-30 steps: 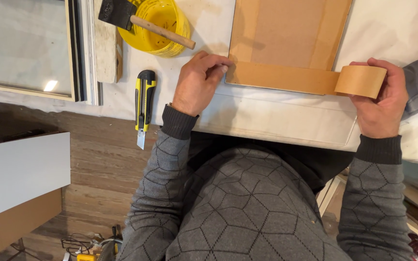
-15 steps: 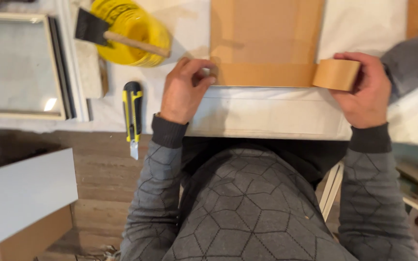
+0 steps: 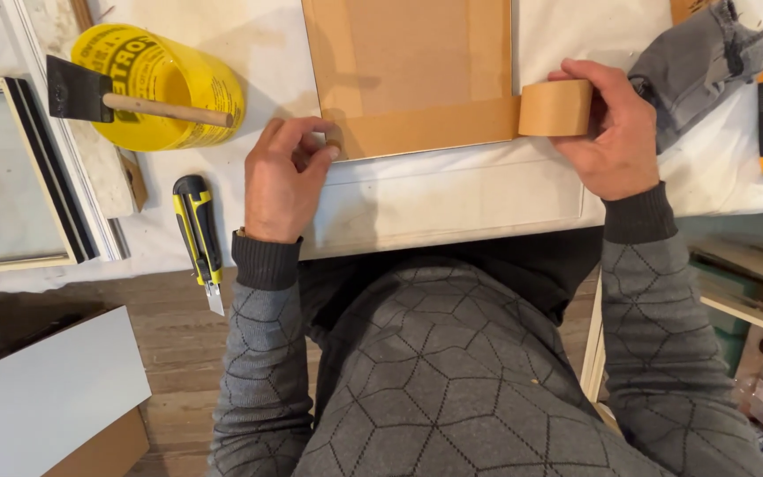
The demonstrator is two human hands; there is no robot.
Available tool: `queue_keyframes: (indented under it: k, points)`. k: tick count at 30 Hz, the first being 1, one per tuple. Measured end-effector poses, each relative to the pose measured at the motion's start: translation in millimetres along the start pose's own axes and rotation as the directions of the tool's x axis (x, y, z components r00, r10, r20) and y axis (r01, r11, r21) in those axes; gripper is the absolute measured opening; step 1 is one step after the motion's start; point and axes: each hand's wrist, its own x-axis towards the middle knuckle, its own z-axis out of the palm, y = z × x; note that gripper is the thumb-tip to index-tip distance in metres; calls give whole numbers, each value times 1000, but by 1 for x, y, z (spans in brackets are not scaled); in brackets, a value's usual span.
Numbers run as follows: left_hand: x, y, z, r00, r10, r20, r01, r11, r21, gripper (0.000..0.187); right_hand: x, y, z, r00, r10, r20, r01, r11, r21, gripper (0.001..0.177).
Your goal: Assembling and taping the backing of a picture frame using tape and a brush.
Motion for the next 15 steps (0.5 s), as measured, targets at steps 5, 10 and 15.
queue_keyframes:
  k: [5, 10, 15]
  points:
    - [0, 1, 0, 1000, -21, 2, 21, 1000, 12, 27, 0, -6, -10, 1000, 7, 20, -5, 997, -79, 55]
    - [-1, 1, 1, 1000, -12, 5, 12, 1000, 17, 28, -1, -17, -25, 999, 13, 35, -4, 975, -221, 54]
    - [-1, 2, 0, 1000, -13, 2, 13, 1000, 5, 28, 11, -87, -21, 954, -254, 161, 285, 588, -757, 74]
